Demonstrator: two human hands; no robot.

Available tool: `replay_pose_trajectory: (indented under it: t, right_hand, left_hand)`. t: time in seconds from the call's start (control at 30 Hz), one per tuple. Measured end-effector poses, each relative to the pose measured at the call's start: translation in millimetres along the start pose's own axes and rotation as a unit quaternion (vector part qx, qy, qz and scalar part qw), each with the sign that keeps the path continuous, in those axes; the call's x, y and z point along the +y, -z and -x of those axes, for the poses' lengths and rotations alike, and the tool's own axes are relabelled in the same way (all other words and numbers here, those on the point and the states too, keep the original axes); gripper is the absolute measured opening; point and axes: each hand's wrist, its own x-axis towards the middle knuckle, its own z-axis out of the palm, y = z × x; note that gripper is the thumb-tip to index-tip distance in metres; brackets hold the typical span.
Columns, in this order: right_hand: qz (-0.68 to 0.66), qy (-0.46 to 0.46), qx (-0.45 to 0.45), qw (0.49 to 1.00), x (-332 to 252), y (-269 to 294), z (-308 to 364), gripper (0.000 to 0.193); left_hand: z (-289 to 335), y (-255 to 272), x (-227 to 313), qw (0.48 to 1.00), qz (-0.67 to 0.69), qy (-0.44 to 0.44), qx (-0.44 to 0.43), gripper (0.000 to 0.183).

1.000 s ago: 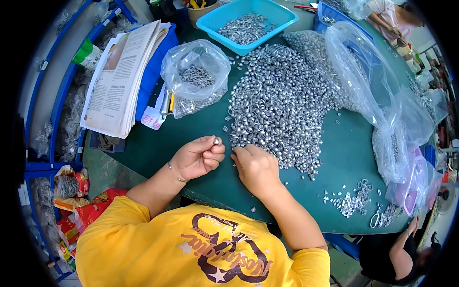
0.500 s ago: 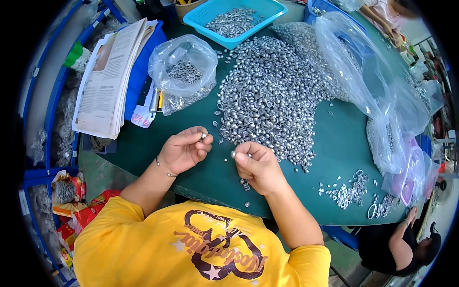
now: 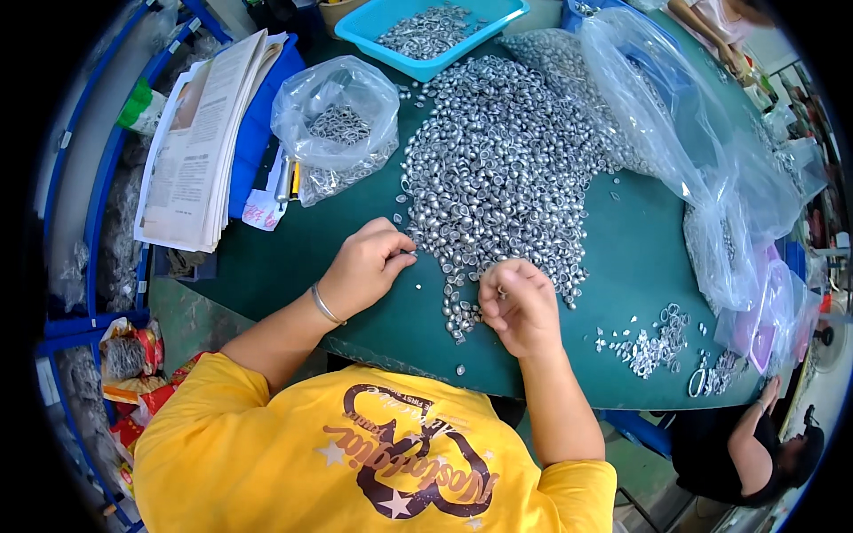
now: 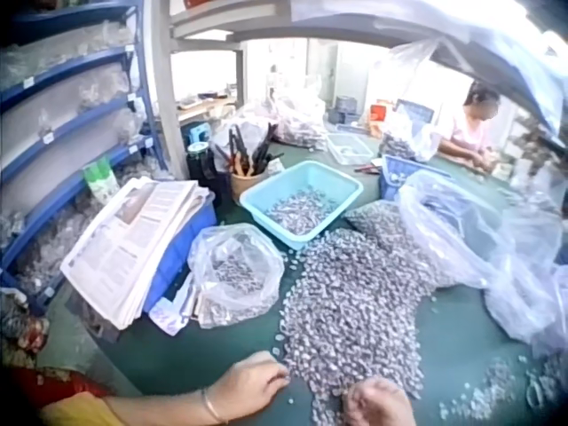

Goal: The person sorts through a large pile of small metal parts on a green table by picking them up individually and moving them into different piles or containers.

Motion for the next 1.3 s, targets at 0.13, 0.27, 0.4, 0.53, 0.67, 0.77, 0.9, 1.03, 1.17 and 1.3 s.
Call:
replay_pose_trajectory:
  t: [0.13, 0.27, 0.4, 0.53, 0.67, 0.77, 0.9, 1.03, 1.17, 1.3]
  right_hand:
    - [0.598, 0.207, 0.046, 0.773, 12, -19, -12, 0.007]
    - [0.768, 0.258, 0.028, 0.585, 19, -28, -16, 0.009]
    - [0.704, 0.303, 0.010, 0.643, 18, -20, -21, 0.005]
    - [0.316, 0.089, 0.013, 0.945, 3, -17, -10, 0.005]
    - [-0.112, 0.051, -0.109, 0.986, -11, 10, -9, 0.005]
    - [-0.132, 0.059, -0.122, 0.982, -21, 0, -8, 0.007]
    - [0.440, 0.120, 0.055, 0.888, -22, -7, -18, 0.004]
    - [0.685, 0.231, -0.012, 0.691, -17, -13, -25, 0.009]
    - [0.761, 0.281, 0.008, 0.584, -6, -11, -23, 0.008]
    - [0.532, 0.144, 0.014, 0.834, -12, -10, -18, 0.008]
  left_hand:
    - [-2, 7, 5, 0.999, 0.026, 0.031, -0.013, 0.010]
    - [1, 14, 8, 0.968, 0.195, 0.140, -0.068, 0.009]
    - [6, 10, 11, 0.954, 0.263, 0.130, -0.065, 0.010]
    - [6, 14, 17, 0.870, 0.408, 0.260, -0.100, 0.008]
    - [4, 17, 11, 0.742, 0.604, 0.268, -0.114, 0.005]
    - [-7, 20, 10, 0.659, 0.694, 0.276, -0.088, 0.011]
    - [-20, 13, 12, 0.896, 0.403, 0.157, -0.102, 0.007]
    - [-27, -2, 14, 0.990, -0.035, -0.116, -0.069, 0.012]
    - [-21, -7, 18, 0.989, -0.067, -0.104, -0.080, 0.013]
    - [-21, -9, 15, 0.991, -0.046, -0.109, -0.059, 0.010]
